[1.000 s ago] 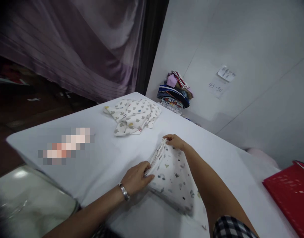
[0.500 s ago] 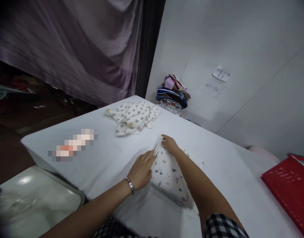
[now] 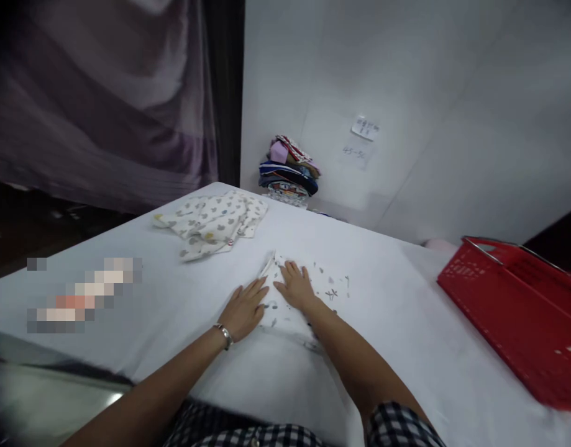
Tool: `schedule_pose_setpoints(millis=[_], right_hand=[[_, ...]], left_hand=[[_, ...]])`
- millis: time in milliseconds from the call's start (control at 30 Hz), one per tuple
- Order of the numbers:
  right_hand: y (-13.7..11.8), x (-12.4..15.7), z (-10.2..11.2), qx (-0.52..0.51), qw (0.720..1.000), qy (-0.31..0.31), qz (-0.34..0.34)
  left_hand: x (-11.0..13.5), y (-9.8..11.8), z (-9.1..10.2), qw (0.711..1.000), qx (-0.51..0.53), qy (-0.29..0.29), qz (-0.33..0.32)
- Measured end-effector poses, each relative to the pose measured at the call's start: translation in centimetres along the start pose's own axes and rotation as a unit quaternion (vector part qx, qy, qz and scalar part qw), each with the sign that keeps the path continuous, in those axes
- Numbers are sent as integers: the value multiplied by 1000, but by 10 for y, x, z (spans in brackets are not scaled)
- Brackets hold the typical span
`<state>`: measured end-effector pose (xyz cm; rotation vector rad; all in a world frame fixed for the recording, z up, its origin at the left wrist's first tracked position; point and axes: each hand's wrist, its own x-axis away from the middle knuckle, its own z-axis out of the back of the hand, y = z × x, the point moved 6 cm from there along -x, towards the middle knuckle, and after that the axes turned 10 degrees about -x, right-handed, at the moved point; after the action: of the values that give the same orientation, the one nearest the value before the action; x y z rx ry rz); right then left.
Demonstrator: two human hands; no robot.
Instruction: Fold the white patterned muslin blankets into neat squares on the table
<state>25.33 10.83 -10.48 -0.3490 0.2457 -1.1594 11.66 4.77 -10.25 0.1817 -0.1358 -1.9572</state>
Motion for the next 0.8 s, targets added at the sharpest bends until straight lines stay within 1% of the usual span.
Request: schedule_pose_setpoints(millis=[67,167,233,267,333,400,433,533,567,633,700,733,800], right_hand=[[1,5,6,-13,1000,-9,-5],[4,21,32,-22,999,31,-2],[14,38,50,-15,998,66,-19],[22,46,57,-10,996,78,-39],[41,60,64,0,992,95,-88],[61,71,63,9,986,99,-132],[70,75,59,10,984,94,-152],[92,84,42,-4,979,71,-192],[97,85,38,-12,978,68,-198],[101,86,33,-30,977,79,-195],[103,85,34,-72,976,95,-183],[104,85,36,-115,971,110,-177],[108,90,42,-220,947,157,-172]], left_hand=[[-1,-2,2,1000,-14,-13,2],[-5,3,9,998,-29,-46,7],[-13,13,17,998,-39,-52,19],[-19,20,22,998,-43,-44,20],[-37,37,29,999,-47,-15,1],[-57,48,28,999,-51,2,-17],[-66,47,24,998,-54,-4,-11],[-86,30,2,996,-58,-54,40],[-89,23,-4,995,-57,-66,48],[-93,15,-13,995,-55,-69,47],[-93,11,-17,995,-50,-67,45],[-94,10,-17,996,-46,-65,44],[-95,10,-15,997,-27,-60,42]])
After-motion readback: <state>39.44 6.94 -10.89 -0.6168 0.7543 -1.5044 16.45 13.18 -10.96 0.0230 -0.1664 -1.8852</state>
